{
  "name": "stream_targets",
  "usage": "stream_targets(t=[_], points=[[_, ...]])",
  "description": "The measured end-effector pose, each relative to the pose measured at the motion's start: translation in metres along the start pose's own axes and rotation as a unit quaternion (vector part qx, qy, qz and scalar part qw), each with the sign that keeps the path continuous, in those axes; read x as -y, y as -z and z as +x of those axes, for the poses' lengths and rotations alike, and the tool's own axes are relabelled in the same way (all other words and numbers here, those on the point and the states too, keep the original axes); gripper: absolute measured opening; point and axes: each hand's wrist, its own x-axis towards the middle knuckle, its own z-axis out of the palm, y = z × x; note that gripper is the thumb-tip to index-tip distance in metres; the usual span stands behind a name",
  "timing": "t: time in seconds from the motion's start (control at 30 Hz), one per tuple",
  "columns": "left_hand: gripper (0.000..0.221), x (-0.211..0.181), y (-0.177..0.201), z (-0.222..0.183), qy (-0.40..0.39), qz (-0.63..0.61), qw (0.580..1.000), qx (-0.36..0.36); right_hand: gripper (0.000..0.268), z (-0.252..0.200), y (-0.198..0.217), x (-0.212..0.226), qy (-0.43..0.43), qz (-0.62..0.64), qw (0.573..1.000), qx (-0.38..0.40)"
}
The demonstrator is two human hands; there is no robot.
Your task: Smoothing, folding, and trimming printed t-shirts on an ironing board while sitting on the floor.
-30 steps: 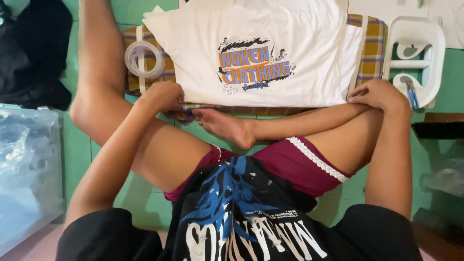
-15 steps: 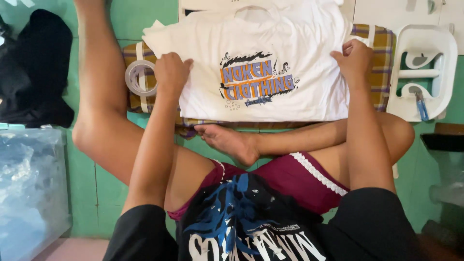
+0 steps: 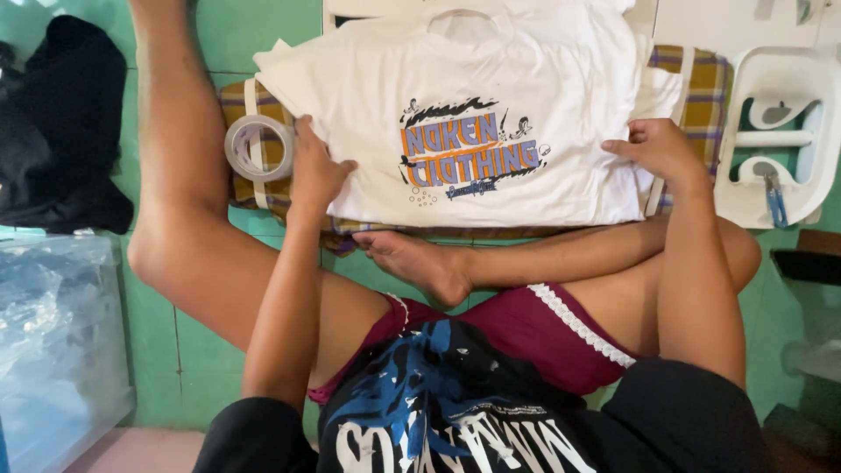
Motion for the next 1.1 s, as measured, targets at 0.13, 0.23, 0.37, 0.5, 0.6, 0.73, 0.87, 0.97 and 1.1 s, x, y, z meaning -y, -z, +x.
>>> stream_targets(t=[0.13,0.23,0.37,0.5,0.6,0.73,0.87,0.97,1.1], points=[[0.105,0.008,0.003,-0.008,-0.011,0.019,1.0,-0.017,0.024,-0.014,0.004,0.012,-0.035,-0.01,0.999,0.028],[0.067,0.013,0.014,-0.017,0.148,0.025,0.983,0.107,0.044,-0.023,0.002,0.005,-0.042,-0.056,0.994,0.088],[0.02,0.011,0.023,-0.025,0.061,-0.081,0.968,0.231,0.034,-0.036,0.0,-0.003,-0.054,-0.079,0.988,0.123],[0.032,0.009,0.036,-0.027,0.007,-0.075,0.951,0.301,0.037,-0.054,-0.002,-0.024,-0.001,0.146,0.985,0.096],[0.032,0.012,0.055,-0.024,-0.078,-0.152,0.93,0.325,0.065,-0.068,0.011,-0.025,0.044,0.24,0.963,0.118],[0.031,-0.031,0.095,-0.045,-0.06,-0.274,0.947,0.155,0.091,-0.118,0.051,-0.002,0.258,0.135,0.955,-0.056],[0.036,-0.065,0.131,-0.045,-0.194,-0.483,0.854,0.011,0.104,-0.138,0.076,-0.01,0.375,0.386,0.827,-0.161],[0.035,-0.097,0.16,-0.039,-0.285,-0.539,0.792,-0.039,0.071,-0.118,0.112,-0.051,0.479,0.284,0.801,-0.219],[0.039,-0.129,0.208,-0.048,-0.385,-0.477,0.789,-0.049,0.056,-0.092,0.177,-0.079,0.407,0.206,0.847,-0.273]])
